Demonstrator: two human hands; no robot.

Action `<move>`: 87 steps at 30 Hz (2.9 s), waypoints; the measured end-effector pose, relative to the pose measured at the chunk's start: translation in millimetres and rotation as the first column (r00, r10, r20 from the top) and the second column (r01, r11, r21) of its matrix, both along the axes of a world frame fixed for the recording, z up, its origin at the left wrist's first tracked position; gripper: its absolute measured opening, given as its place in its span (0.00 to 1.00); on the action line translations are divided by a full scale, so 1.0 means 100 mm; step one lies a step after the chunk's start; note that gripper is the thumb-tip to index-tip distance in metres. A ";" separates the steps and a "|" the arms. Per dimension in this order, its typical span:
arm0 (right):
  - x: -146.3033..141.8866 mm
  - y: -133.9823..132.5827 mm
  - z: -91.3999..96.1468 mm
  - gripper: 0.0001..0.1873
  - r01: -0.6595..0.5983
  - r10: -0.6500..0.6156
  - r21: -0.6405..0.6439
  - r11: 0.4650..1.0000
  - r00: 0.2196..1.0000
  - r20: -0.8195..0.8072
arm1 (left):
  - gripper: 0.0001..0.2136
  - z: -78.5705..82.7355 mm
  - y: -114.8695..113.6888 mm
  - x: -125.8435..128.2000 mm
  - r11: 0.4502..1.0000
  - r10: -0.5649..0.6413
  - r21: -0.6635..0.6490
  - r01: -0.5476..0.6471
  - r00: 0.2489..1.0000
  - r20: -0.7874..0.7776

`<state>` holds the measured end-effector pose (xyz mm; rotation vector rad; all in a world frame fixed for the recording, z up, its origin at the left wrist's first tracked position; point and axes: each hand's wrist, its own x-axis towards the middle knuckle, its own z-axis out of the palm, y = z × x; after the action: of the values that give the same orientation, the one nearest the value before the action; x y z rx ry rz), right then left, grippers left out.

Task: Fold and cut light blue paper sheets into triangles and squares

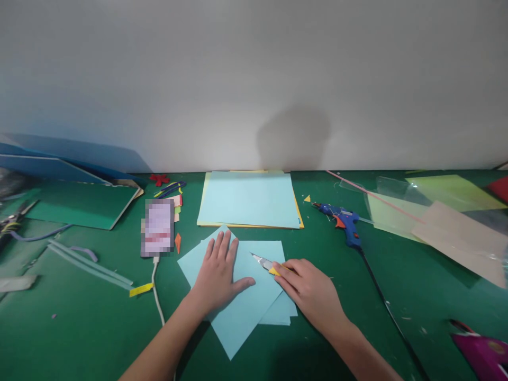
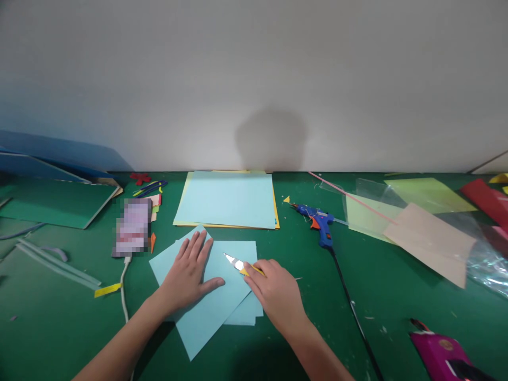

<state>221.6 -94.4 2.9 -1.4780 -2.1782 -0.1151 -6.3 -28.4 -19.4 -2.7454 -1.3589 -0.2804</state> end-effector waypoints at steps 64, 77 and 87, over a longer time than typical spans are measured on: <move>-0.34 0.51 -0.07 0.12 -0.048 0.042 0.069 0.996 0.996 0.083 | 0.30 -0.12 -0.06 -0.01 0.992 0.089 0.081 -0.093 0.995 0.054; -0.39 0.62 -0.10 0.11 -0.050 0.047 0.076 0.996 0.998 0.046 | 0.30 -0.14 -0.06 0.00 0.984 0.085 0.156 -0.091 0.995 0.042; -0.21 0.51 0.08 0.13 -0.062 0.057 0.125 0.990 0.997 0.042 | 0.30 -0.13 -0.06 0.00 0.973 0.083 0.209 -0.093 0.995 0.058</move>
<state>200.5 -43.0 11.2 -1.3506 -2.2002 -0.2577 -5.9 -34.7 -32.2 -2.5138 -1.3703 -0.4606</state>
